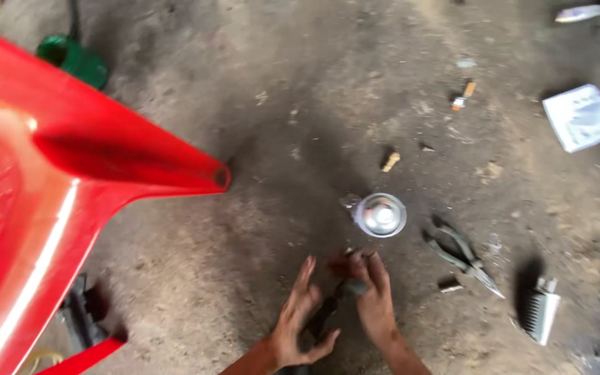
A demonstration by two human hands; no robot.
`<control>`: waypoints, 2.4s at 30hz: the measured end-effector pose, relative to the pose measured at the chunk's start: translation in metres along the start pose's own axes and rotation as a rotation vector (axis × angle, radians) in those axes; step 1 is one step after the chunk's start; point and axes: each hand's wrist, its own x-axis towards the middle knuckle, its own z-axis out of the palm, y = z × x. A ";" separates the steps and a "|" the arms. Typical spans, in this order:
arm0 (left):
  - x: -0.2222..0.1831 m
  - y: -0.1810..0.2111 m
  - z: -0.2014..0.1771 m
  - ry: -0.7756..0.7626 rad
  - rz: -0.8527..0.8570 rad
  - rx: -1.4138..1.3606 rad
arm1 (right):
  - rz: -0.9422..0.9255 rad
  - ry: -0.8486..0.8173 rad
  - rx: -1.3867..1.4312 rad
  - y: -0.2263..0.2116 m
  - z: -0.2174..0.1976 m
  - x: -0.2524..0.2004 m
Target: Grinding a metal component on a bench grinder and then installing it into a motorcycle footpeg assembly.
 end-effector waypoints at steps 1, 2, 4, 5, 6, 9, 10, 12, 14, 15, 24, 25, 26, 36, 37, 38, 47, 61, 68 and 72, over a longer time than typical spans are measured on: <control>0.002 -0.002 0.002 0.022 -0.162 -0.108 | -0.074 -0.037 -0.056 0.017 0.002 0.001; 0.005 -0.004 0.010 0.034 -0.316 -0.241 | -0.154 -0.050 -0.118 0.031 -0.004 -0.001; 0.010 -0.005 0.000 -0.021 -0.248 -0.182 | -0.326 -0.126 -0.473 0.051 -0.008 0.006; 0.016 -0.005 0.001 -0.077 -0.175 -0.107 | -0.481 -0.215 -0.821 0.058 -0.017 0.007; 0.023 -0.001 0.007 -0.094 -0.154 -0.146 | -0.478 -0.169 -0.840 0.056 -0.015 0.005; 0.030 0.007 0.026 0.073 -0.145 -0.214 | -0.289 0.067 -0.404 0.040 -0.012 -0.002; 0.024 0.008 0.034 0.221 -0.191 -0.306 | -0.180 0.128 -0.363 0.028 -0.015 -0.003; 0.022 0.012 0.045 0.353 -0.242 -0.409 | -0.070 0.205 -0.313 0.010 -0.037 -0.003; 0.028 0.018 0.049 0.534 -0.307 -0.505 | 0.095 0.402 -0.343 0.000 -0.073 0.001; 0.035 0.020 0.049 0.517 -0.311 -0.508 | 0.101 0.413 -0.332 -0.003 -0.086 0.001; 0.115 0.057 0.095 0.576 -0.047 -0.549 | 0.128 0.484 -0.520 -0.021 -0.114 0.011; 0.116 0.057 0.099 0.547 -0.047 -0.577 | 0.116 0.505 -0.494 -0.017 -0.118 0.010; 0.118 0.058 0.103 0.520 -0.047 -0.607 | 0.102 0.526 -0.471 -0.013 -0.121 0.008; 0.164 0.096 0.131 0.440 0.058 -0.500 | -0.191 0.807 -0.156 0.002 -0.190 -0.052; 0.160 0.093 0.134 0.320 -0.203 -0.671 | -0.202 0.851 -0.147 0.004 -0.198 -0.055; 0.157 0.089 0.136 0.202 -0.465 -0.829 | -0.219 0.893 -0.135 0.004 -0.204 -0.056; 0.156 0.084 0.128 0.176 -0.833 -0.840 | -0.282 0.896 0.094 -0.015 -0.218 -0.058; 0.160 0.088 0.145 0.239 0.016 -0.582 | -0.294 0.832 0.089 -0.036 -0.210 -0.065; 0.125 -0.008 0.200 0.270 -0.001 -0.480 | -0.283 0.806 0.085 -0.028 -0.209 -0.068; 0.170 0.073 0.154 0.248 -0.099 -0.562 | -0.305 0.826 0.165 -0.043 -0.217 -0.065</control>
